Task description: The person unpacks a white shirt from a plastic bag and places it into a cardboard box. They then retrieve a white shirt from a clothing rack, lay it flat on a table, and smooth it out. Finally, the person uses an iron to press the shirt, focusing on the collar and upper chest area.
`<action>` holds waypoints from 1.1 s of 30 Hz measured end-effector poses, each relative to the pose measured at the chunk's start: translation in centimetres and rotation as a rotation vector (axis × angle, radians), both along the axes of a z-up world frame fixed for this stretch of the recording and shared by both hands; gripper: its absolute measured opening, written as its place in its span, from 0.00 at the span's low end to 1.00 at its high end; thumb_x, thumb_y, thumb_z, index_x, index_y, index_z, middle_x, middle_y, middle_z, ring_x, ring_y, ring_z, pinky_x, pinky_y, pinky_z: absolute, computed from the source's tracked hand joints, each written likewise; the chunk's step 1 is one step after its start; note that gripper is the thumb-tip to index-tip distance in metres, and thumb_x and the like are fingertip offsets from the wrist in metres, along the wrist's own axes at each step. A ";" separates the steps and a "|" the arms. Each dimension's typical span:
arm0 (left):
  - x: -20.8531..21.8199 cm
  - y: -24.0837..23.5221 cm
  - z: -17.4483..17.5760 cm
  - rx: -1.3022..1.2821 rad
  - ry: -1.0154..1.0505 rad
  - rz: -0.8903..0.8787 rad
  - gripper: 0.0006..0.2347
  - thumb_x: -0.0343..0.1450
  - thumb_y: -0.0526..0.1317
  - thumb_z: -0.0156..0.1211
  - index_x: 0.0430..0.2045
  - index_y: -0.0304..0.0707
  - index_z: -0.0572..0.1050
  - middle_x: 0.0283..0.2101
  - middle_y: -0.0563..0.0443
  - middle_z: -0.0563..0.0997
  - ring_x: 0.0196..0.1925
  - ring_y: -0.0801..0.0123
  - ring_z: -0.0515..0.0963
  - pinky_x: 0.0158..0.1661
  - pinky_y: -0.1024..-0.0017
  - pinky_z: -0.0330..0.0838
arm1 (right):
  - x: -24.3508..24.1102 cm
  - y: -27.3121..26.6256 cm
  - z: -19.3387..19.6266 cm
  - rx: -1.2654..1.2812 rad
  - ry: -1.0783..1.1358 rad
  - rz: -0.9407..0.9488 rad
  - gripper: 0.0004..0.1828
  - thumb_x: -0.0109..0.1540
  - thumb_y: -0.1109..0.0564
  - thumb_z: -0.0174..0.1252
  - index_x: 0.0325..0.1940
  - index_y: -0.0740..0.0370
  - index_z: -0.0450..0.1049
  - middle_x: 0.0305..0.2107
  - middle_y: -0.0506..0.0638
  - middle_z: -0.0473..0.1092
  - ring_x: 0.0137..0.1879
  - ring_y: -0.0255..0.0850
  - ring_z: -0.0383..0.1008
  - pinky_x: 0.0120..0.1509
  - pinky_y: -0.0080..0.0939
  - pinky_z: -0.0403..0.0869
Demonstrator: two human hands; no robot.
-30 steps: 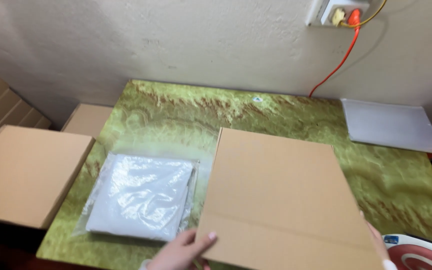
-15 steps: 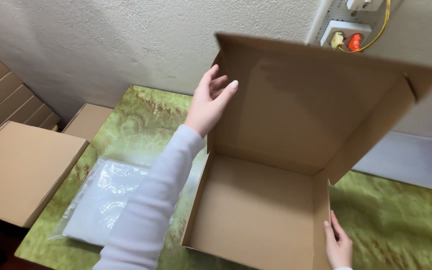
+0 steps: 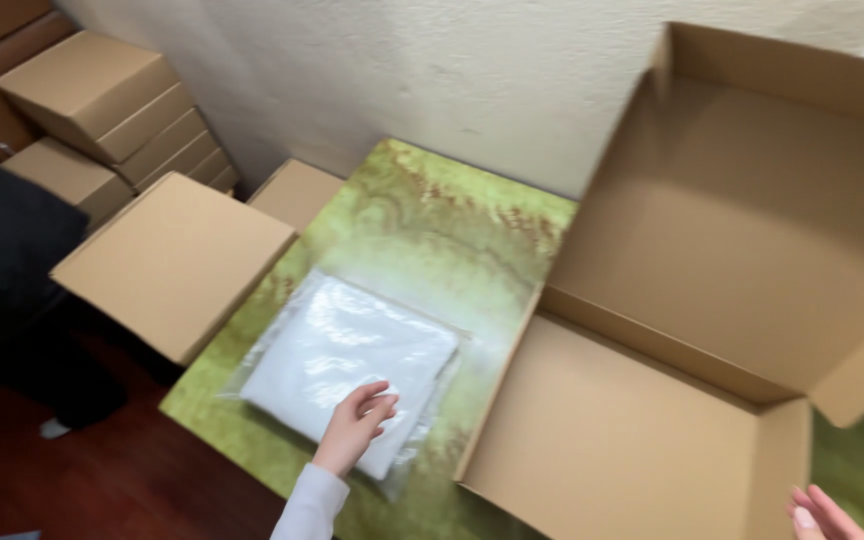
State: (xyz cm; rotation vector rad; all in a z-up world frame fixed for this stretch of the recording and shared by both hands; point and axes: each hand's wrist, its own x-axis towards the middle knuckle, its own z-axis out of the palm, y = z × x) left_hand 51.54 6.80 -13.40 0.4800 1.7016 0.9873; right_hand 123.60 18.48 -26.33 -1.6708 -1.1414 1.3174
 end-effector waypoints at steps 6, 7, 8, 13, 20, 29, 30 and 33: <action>-17.1 -1.6 -7.3 0.197 0.202 0.360 0.14 0.73 0.37 0.63 0.53 0.38 0.83 0.47 0.48 0.91 0.43 0.75 0.83 0.38 0.74 0.74 | -41.6 -7.8 18.0 0.166 0.219 -0.139 0.23 0.71 0.73 0.46 0.71 0.84 0.67 0.57 0.83 0.71 0.58 0.72 0.75 0.69 0.64 0.73; -19.9 -1.0 -8.1 0.174 0.341 0.362 0.13 0.73 0.40 0.63 0.50 0.42 0.85 0.48 0.53 0.90 0.46 0.74 0.84 0.49 0.74 0.74 | -47.1 -8.6 19.2 -0.009 0.253 -0.132 0.28 0.67 0.71 0.52 0.73 0.77 0.68 0.58 0.79 0.74 0.58 0.70 0.77 0.66 0.65 0.75; -22.8 0.1 -9.0 0.156 0.478 0.363 0.12 0.73 0.43 0.63 0.48 0.46 0.86 0.49 0.58 0.89 0.49 0.73 0.85 0.60 0.74 0.75 | -52.6 -9.2 20.3 -0.177 0.285 -0.125 0.34 0.63 0.70 0.57 0.76 0.70 0.70 0.60 0.75 0.76 0.58 0.69 0.79 0.63 0.66 0.77; -32.2 4.6 -20.7 0.097 0.765 0.161 0.15 0.71 0.47 0.62 0.49 0.46 0.84 0.48 0.46 0.87 0.50 0.57 0.85 0.57 0.61 0.76 | -56.7 -6.8 -4.0 -0.159 -0.171 -0.048 0.54 0.55 0.50 0.66 0.86 0.56 0.56 0.70 0.65 0.65 0.65 0.49 0.76 0.74 0.47 0.68; -30.7 5.3 -17.8 -0.063 0.540 -0.003 0.16 0.74 0.54 0.60 0.51 0.52 0.83 0.40 0.57 0.81 0.50 0.66 0.81 0.61 0.65 0.74 | -58.3 -6.4 -3.0 -0.300 -0.448 -0.175 0.35 0.62 0.37 0.66 0.69 0.55 0.79 0.45 0.52 0.82 0.56 0.48 0.80 0.67 0.51 0.71; -32.8 5.8 -21.8 0.057 0.634 0.013 0.12 0.67 0.53 0.71 0.30 0.47 0.89 0.37 0.58 0.88 0.41 0.65 0.87 0.50 0.69 0.78 | -58.4 -5.6 -2.4 -0.063 -0.411 -0.208 0.18 0.63 0.43 0.70 0.43 0.60 0.89 0.33 0.49 0.84 0.41 0.41 0.80 0.54 0.40 0.74; -32.9 5.5 -21.8 0.068 0.633 -0.003 0.12 0.67 0.53 0.71 0.30 0.47 0.89 0.37 0.58 0.88 0.41 0.65 0.87 0.50 0.69 0.78 | -59.2 -5.9 0.3 -0.062 -0.411 -0.227 0.18 0.63 0.43 0.70 0.43 0.60 0.89 0.33 0.49 0.84 0.41 0.41 0.80 0.54 0.40 0.74; -31.7 4.3 -20.6 0.155 0.531 0.021 0.10 0.66 0.47 0.74 0.30 0.41 0.91 0.35 0.54 0.90 0.39 0.71 0.87 0.48 0.74 0.80 | -59.4 -7.0 6.9 0.021 -0.304 -0.252 0.16 0.63 0.48 0.70 0.42 0.63 0.89 0.32 0.51 0.83 0.39 0.39 0.78 0.49 0.37 0.74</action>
